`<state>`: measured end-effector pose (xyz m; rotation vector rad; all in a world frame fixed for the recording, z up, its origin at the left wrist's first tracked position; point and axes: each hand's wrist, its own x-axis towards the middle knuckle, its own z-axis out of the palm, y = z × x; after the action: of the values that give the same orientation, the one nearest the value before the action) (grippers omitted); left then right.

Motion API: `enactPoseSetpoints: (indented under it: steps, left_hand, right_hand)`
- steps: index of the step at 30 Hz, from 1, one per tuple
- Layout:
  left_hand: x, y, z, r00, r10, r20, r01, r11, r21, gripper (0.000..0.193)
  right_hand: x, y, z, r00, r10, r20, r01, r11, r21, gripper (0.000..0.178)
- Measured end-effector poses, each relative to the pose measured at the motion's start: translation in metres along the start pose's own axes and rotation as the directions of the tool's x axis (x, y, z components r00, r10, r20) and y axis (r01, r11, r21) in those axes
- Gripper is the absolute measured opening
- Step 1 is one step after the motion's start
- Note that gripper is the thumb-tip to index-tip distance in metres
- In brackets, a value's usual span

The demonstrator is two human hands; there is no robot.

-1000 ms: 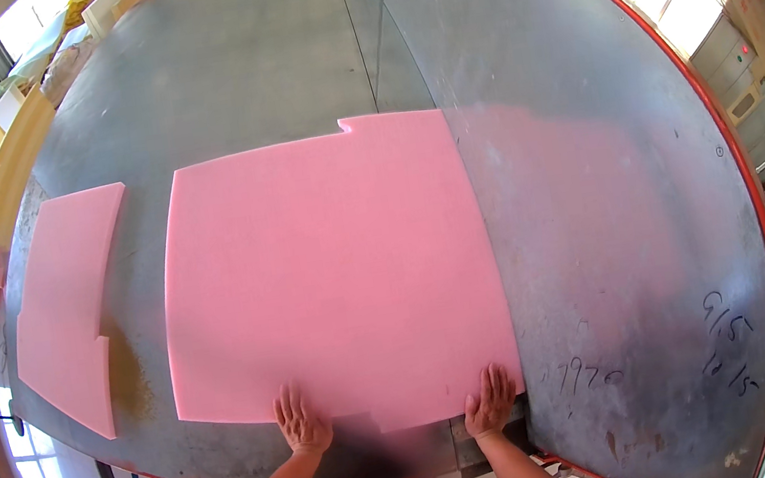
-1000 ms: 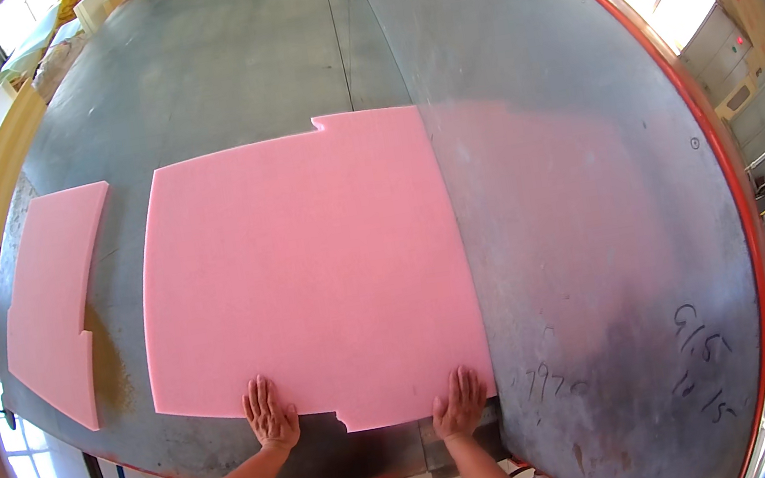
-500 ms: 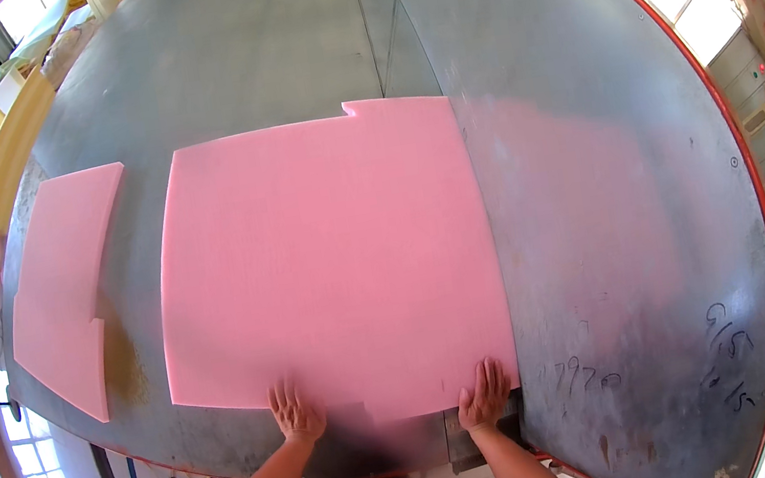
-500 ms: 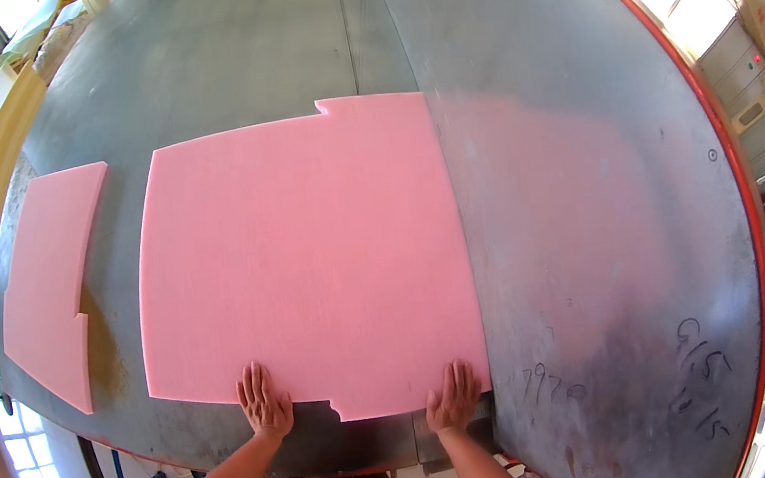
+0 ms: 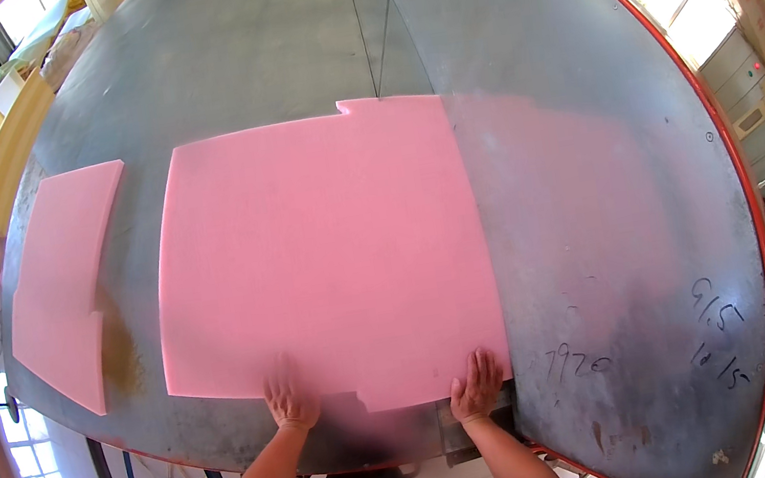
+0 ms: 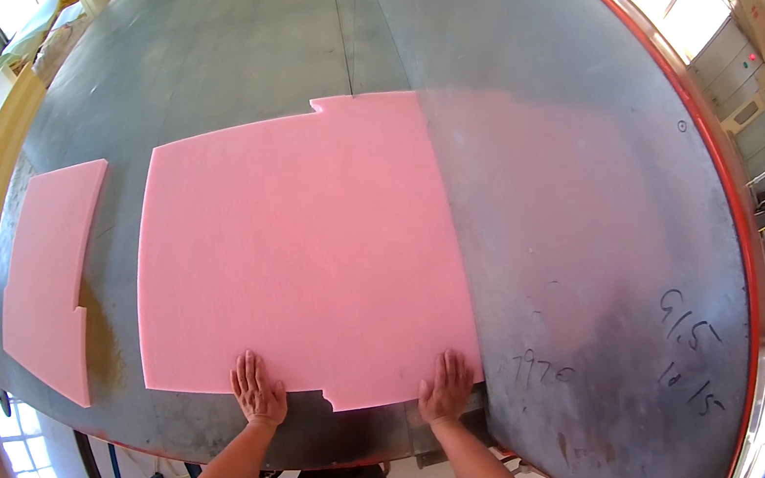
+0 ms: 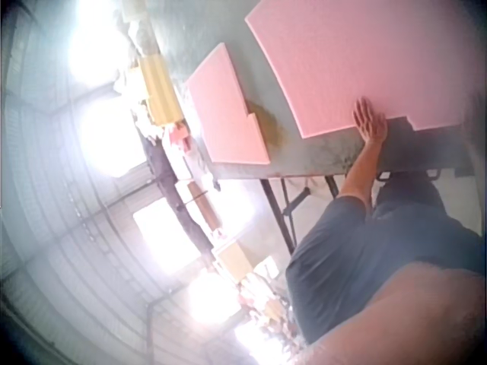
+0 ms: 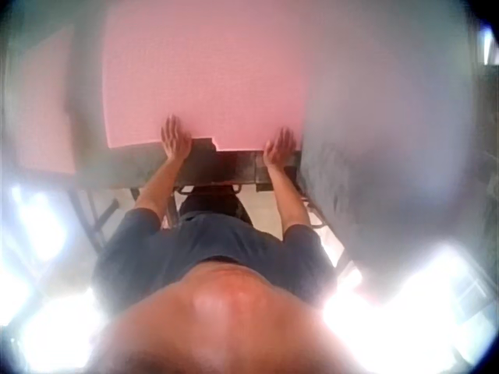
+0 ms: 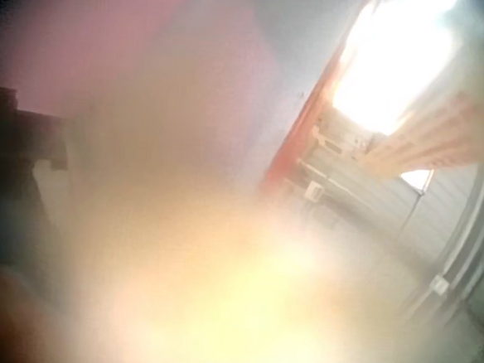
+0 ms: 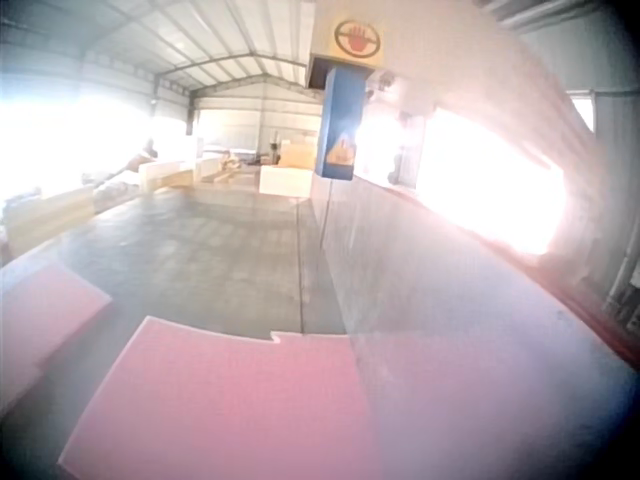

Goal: The person measures and marks a large pink foam sheet using a tape measure and a marker. They then align the sheet on a cutting table and use a long straight blade to slice the foam into smaller rectangular pieces. The person repeats this process, stacking the cut pieces and handling the remaining material.

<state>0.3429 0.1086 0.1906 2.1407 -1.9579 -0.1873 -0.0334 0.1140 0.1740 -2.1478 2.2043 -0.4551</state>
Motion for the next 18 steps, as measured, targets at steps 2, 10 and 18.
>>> enactPoseSetpoints:
  steps: [2, 10, 18]
  left_hand:
    - [0.000, -0.004, 0.008, 1.000, 0.012, -0.028, -0.011, 1.000, 0.014, 0.071]
    - [0.002, -0.004, 0.011, 0.998, 0.030, -0.055, -0.029, 0.999, 0.019, 0.072]
    - [-0.002, -0.006, 0.015, 0.996, 0.041, -0.076, -0.040, 0.999, 0.010, 0.072]
  right_hand:
    - [0.001, 0.001, 0.002, 1.000, -0.005, -0.014, 0.005, 1.000, -0.021, 0.069]
    - [0.002, 0.001, 0.001, 1.000, 0.003, -0.019, -0.004, 1.000, -0.031, 0.068]
    - [0.000, 0.002, 0.001, 1.000, 0.011, -0.006, -0.011, 1.000, -0.018, 0.068]
